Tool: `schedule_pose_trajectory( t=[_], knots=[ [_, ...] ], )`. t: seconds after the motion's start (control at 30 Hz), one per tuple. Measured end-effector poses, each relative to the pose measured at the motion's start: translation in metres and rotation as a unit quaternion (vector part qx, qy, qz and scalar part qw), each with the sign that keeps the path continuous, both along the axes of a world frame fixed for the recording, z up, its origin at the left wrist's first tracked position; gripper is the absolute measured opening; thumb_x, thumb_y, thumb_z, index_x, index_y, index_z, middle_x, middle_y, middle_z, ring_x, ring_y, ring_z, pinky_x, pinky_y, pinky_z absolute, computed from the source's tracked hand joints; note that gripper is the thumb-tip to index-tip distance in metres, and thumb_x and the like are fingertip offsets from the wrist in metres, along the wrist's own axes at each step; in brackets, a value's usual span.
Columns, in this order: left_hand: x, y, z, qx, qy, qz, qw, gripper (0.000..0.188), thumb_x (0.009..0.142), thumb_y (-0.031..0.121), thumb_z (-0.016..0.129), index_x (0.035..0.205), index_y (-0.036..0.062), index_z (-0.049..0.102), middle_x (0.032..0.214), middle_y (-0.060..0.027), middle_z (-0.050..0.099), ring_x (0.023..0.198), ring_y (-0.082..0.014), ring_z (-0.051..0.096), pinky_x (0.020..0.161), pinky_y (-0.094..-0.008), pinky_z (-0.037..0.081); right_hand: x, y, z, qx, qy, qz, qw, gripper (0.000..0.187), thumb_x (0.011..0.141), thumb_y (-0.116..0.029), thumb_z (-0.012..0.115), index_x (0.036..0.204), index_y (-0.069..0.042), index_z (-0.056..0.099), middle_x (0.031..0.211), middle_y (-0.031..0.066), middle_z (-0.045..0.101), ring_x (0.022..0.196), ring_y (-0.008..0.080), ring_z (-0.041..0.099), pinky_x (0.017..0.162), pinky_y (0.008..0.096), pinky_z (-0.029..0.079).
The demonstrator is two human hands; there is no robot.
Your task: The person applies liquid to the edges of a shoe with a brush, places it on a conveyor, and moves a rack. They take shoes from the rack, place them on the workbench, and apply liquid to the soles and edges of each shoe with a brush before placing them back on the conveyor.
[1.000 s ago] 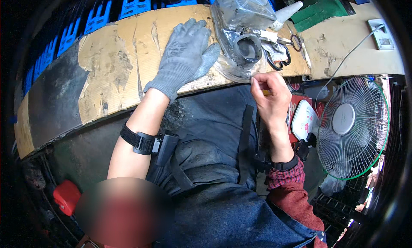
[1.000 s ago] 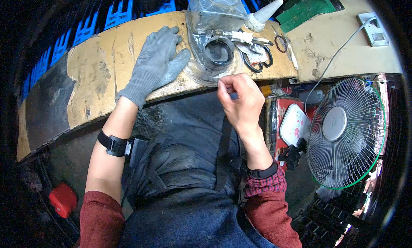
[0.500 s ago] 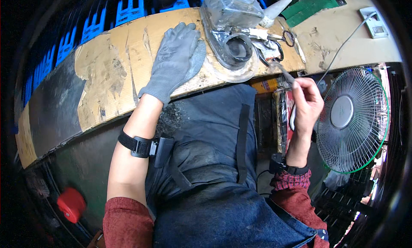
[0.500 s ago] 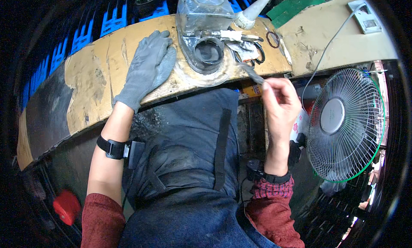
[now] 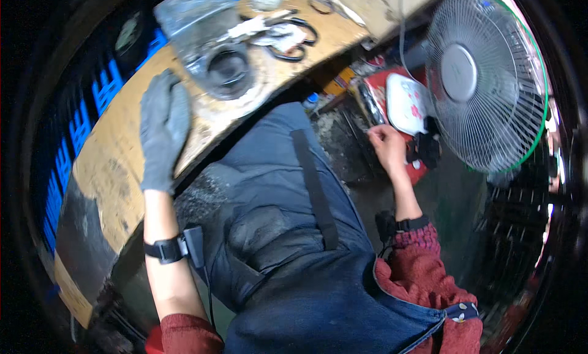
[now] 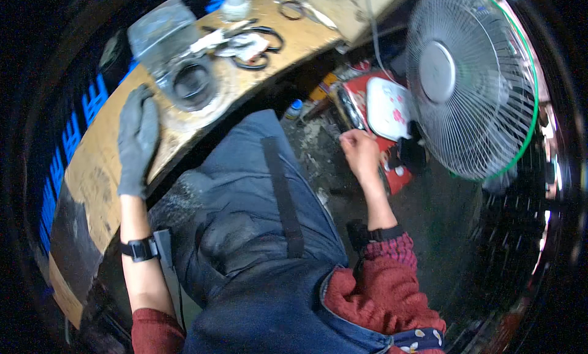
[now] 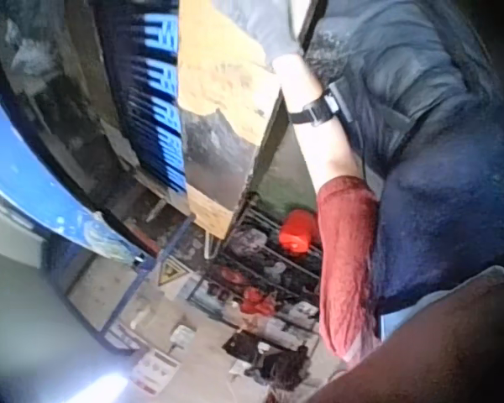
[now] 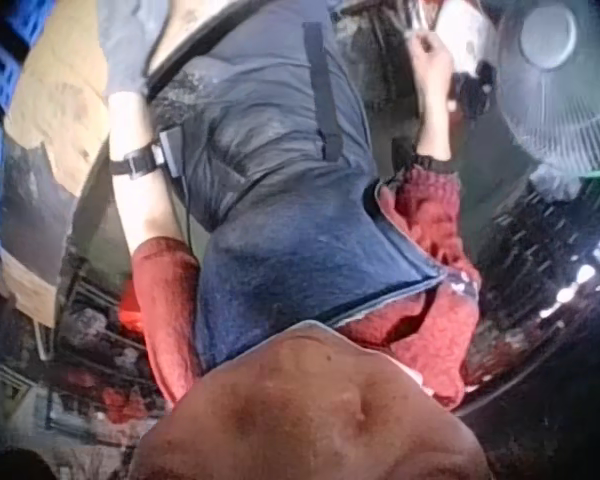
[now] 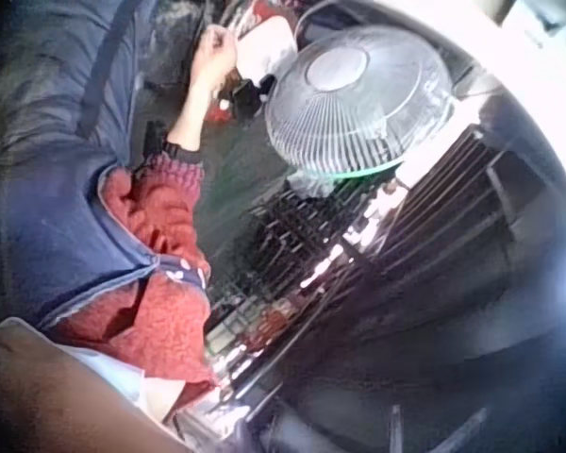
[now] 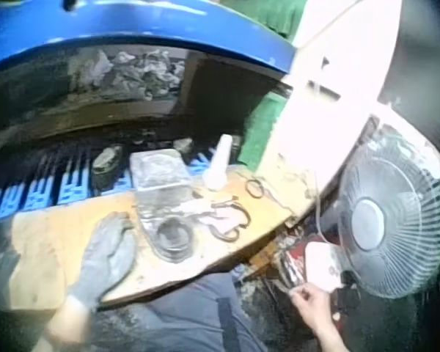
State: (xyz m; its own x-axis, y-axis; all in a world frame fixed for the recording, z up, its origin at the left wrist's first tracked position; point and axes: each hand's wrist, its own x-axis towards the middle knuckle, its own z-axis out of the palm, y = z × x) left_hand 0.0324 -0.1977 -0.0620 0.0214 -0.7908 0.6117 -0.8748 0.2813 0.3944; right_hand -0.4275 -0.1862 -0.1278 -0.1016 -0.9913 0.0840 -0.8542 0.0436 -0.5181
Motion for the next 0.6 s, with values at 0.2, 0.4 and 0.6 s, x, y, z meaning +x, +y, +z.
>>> schedule_pose_trajectory(
  t=[0.2,0.4,0.6],
  knots=[
    [-0.017,-0.005,0.013,0.072,0.005,0.002,0.997,0.028,0.094,0.018,0.050,0.115,-0.0011,0.055,0.122,-0.0210,0.055,0.117,-0.0332,0.050,0.102,-0.0383,0.036,-0.015,0.021,-0.056,0.106,0.077,-0.092,0.987,0.015,0.077,-0.025,0.067,0.080,-0.010,0.065,0.085,0.0122,0.066,0.082,0.0323,0.064,0.070,0.0434,0.050],
    [-0.029,-0.005,0.015,0.116,0.016,0.016,0.993,0.028,0.097,0.017,0.046,0.115,-0.0022,0.055,0.121,-0.0195,0.055,0.116,-0.0309,0.051,0.101,-0.0361,0.037,-0.040,0.047,-0.127,0.142,0.108,-0.125,0.976,0.020,0.081,-0.029,0.063,0.084,-0.010,0.065,0.087,0.0140,0.065,0.084,0.0342,0.063,0.071,0.0450,0.051],
    [-0.029,-0.007,0.012,0.120,0.066,0.002,0.991,0.029,0.098,0.017,0.044,0.116,-0.0031,0.054,0.121,-0.0185,0.056,0.116,-0.0279,0.051,0.101,-0.0346,0.037,-0.053,0.061,-0.165,0.156,0.035,-0.149,0.976,0.020,0.083,-0.025,0.059,0.093,-0.010,0.068,0.094,0.0162,0.066,0.089,0.0344,0.064,0.076,0.0431,0.051]
  ],
)
